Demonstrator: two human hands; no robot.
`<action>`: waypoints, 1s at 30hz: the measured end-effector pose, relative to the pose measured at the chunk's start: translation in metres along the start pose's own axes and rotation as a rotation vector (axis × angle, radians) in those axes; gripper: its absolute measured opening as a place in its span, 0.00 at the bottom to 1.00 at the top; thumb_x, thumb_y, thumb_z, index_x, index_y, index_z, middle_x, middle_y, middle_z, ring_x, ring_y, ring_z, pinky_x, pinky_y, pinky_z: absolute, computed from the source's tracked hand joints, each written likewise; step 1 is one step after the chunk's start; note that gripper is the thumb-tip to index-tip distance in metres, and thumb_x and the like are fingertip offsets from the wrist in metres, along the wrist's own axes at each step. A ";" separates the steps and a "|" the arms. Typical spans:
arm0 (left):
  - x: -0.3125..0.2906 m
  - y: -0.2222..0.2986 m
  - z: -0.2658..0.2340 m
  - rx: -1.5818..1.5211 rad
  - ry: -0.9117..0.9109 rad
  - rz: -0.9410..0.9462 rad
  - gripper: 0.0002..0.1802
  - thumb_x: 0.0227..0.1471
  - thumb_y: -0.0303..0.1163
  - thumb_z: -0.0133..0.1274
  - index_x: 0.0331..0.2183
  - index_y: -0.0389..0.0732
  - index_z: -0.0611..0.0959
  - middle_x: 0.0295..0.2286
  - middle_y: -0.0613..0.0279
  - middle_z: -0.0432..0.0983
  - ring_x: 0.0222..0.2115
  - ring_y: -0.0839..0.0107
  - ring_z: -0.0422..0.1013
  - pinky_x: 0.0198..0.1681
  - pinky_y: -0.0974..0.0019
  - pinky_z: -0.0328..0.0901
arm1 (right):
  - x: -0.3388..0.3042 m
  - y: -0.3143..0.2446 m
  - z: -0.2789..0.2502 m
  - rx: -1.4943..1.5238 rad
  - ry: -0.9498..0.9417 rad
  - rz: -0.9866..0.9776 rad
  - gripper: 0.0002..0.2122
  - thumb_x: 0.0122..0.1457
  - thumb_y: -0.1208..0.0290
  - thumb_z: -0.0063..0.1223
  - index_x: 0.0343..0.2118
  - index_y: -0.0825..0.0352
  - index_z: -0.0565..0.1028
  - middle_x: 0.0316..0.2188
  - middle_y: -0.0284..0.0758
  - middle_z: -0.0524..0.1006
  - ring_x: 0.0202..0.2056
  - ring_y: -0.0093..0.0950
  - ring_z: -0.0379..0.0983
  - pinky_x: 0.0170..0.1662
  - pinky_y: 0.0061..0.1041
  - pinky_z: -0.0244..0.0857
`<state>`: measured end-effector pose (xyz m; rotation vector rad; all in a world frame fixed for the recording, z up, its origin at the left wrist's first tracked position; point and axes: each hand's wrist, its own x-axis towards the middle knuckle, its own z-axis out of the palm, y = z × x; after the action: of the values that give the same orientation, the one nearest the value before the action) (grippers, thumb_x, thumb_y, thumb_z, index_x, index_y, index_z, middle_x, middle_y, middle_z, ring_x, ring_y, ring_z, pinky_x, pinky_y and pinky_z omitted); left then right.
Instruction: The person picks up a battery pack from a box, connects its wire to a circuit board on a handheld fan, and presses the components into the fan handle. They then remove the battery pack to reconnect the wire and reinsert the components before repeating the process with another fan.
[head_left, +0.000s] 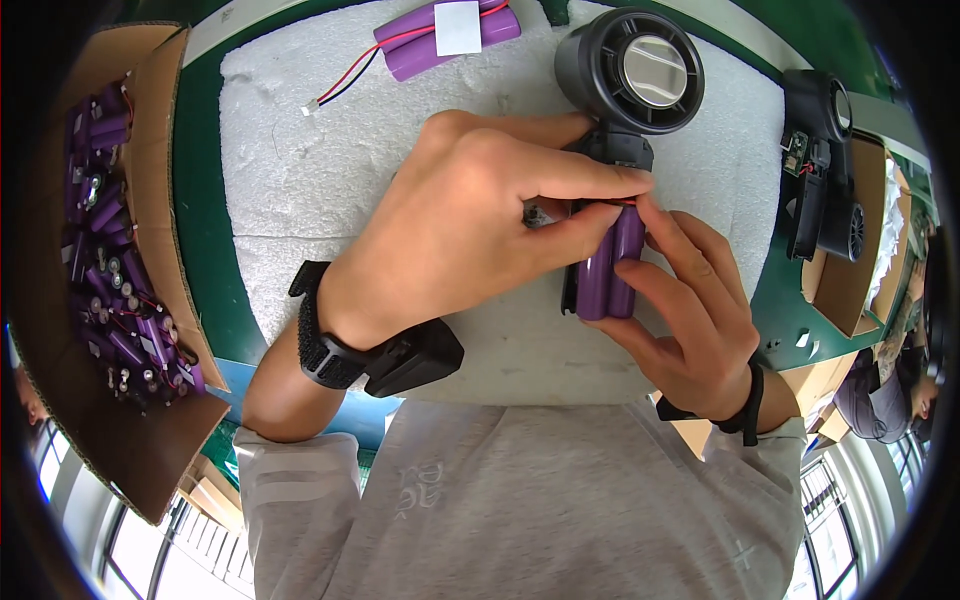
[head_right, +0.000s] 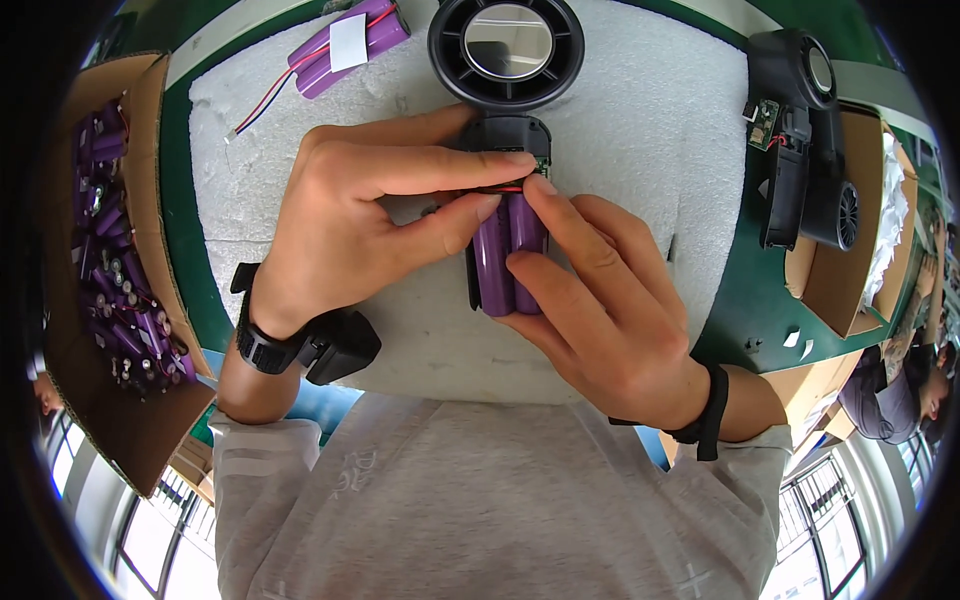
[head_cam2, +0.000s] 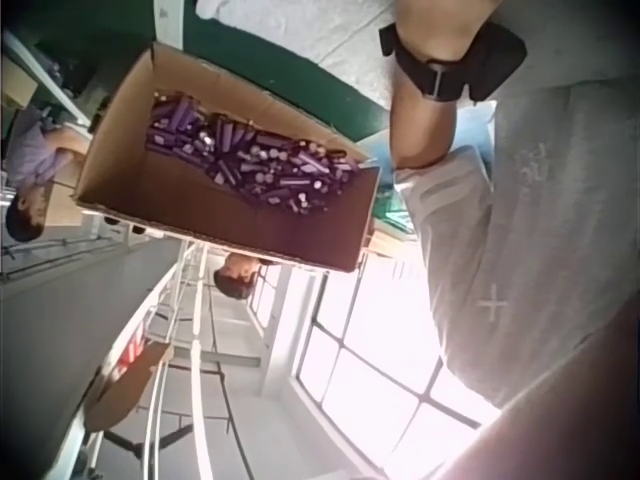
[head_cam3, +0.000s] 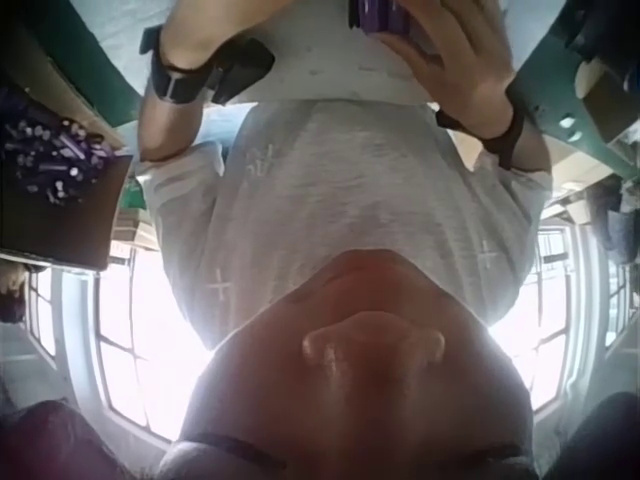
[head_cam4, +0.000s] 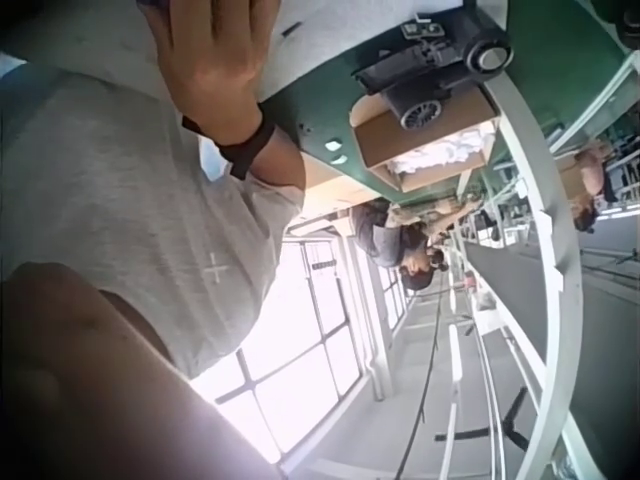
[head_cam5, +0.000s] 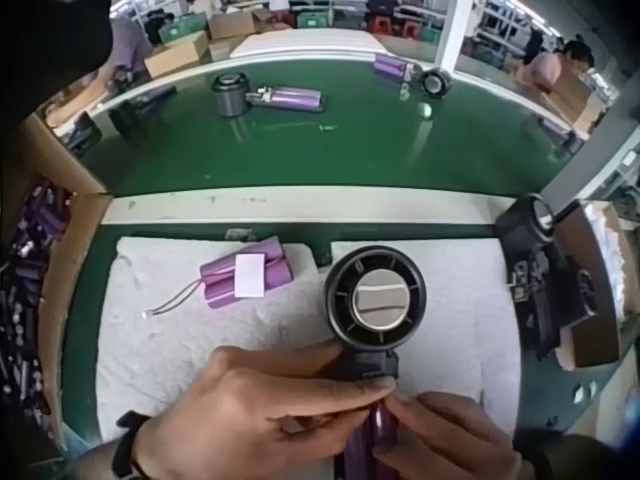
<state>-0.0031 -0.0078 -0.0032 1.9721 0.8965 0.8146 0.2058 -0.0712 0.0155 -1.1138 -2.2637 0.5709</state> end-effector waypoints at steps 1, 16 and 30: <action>0.000 0.000 0.000 -0.006 -0.013 -0.007 0.21 0.37 0.17 0.64 0.39 0.40 0.85 0.32 0.56 0.80 0.25 0.70 0.77 0.26 0.74 0.69 | -0.001 0.000 0.003 0.031 0.023 0.026 0.21 0.31 0.76 0.69 0.32 0.73 0.74 0.47 0.51 0.72 0.40 0.44 0.73 0.39 0.33 0.72; 0.000 0.007 0.000 -0.240 -0.033 -0.228 0.28 0.28 0.17 0.68 0.39 0.40 0.85 0.35 0.55 0.80 0.32 0.67 0.77 0.34 0.71 0.72 | 0.003 0.007 -0.012 0.043 -0.114 0.113 0.32 0.31 0.68 0.75 0.43 0.73 0.75 0.41 0.46 0.72 0.39 0.40 0.73 0.38 0.33 0.71; 0.000 0.012 0.004 -0.232 -0.055 -0.243 0.27 0.29 0.18 0.69 0.39 0.41 0.85 0.31 0.60 0.79 0.29 0.71 0.76 0.31 0.72 0.71 | 0.007 0.019 -0.005 0.075 0.039 0.118 0.19 0.41 0.74 0.69 0.38 0.72 0.78 0.31 0.40 0.75 0.29 0.33 0.73 0.31 0.27 0.68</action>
<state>0.0036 -0.0146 0.0050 1.6401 0.9428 0.6879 0.2162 -0.0538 0.0104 -1.2167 -2.1364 0.6695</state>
